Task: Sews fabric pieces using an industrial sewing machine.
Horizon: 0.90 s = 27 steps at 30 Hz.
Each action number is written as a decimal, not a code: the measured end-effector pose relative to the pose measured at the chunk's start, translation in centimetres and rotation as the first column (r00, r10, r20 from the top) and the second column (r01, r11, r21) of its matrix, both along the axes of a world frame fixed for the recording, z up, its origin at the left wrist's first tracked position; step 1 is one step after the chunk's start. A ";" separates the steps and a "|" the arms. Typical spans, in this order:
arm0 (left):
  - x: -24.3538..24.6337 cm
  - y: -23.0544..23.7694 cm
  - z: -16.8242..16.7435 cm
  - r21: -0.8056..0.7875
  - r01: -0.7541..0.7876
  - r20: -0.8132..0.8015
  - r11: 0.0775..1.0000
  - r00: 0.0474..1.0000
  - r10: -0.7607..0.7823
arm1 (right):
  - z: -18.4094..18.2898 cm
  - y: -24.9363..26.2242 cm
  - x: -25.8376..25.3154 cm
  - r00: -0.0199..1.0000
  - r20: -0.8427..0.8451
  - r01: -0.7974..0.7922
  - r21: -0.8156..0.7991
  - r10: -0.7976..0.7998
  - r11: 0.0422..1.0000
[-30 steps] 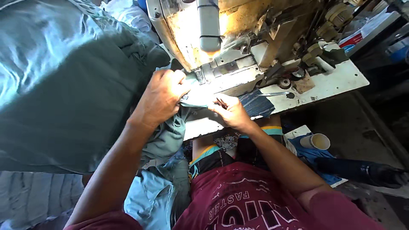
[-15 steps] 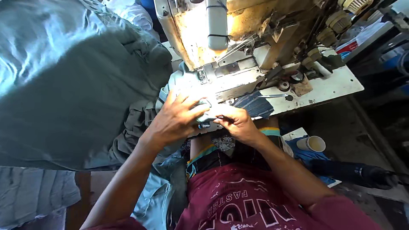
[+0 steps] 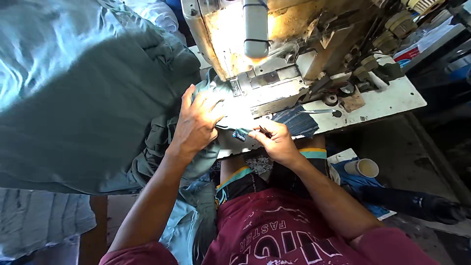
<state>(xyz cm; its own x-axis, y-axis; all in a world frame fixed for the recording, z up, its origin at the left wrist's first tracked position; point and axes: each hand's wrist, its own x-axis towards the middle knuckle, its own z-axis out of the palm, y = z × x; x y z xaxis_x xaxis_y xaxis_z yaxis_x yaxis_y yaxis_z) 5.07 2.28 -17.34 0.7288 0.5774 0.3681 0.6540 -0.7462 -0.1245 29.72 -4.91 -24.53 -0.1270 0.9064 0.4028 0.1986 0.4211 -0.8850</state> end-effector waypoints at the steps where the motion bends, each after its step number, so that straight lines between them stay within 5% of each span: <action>1: -0.1 0.4 -0.1 0.001 -0.010 0.012 1.000 1.000 0.010 | 0.0 0.5 -0.2 1.000 -0.002 0.001 0.009 -0.001 1.000; 10: -0.2 1.0 -1.2 0.033 -0.101 0.279 0.994 0.956 0.088 | 0.0 3.1 -1.2 0.994 -0.099 -0.033 0.046 0.038 0.998; 19: -0.3 -1.3 -1.1 -0.017 0.036 0.453 0.999 0.891 -0.024 | 0.6 1.6 0.3 0.998 -0.049 0.030 0.042 -0.028 0.999; 23: 0.6 -0.2 0.5 0.086 -0.124 0.605 0.989 0.795 0.047 | 1.0 -0.1 3.0 0.996 -0.022 0.083 0.029 -0.082 0.996; 27: 1.4 1.8 2.1 -0.069 -0.257 0.574 0.964 0.780 0.249 | 2.0 -1.5 6.2 0.991 -0.041 0.132 0.078 -0.129 0.988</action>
<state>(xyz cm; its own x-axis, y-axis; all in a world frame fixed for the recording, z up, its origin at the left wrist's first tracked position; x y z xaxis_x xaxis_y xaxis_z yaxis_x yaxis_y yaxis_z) 6.51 4.05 -15.24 0.2107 0.7039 0.6784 0.7727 -0.5449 0.3255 35.88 -6.44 -22.53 0.0060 0.8788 0.4772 0.2249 0.4638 -0.8569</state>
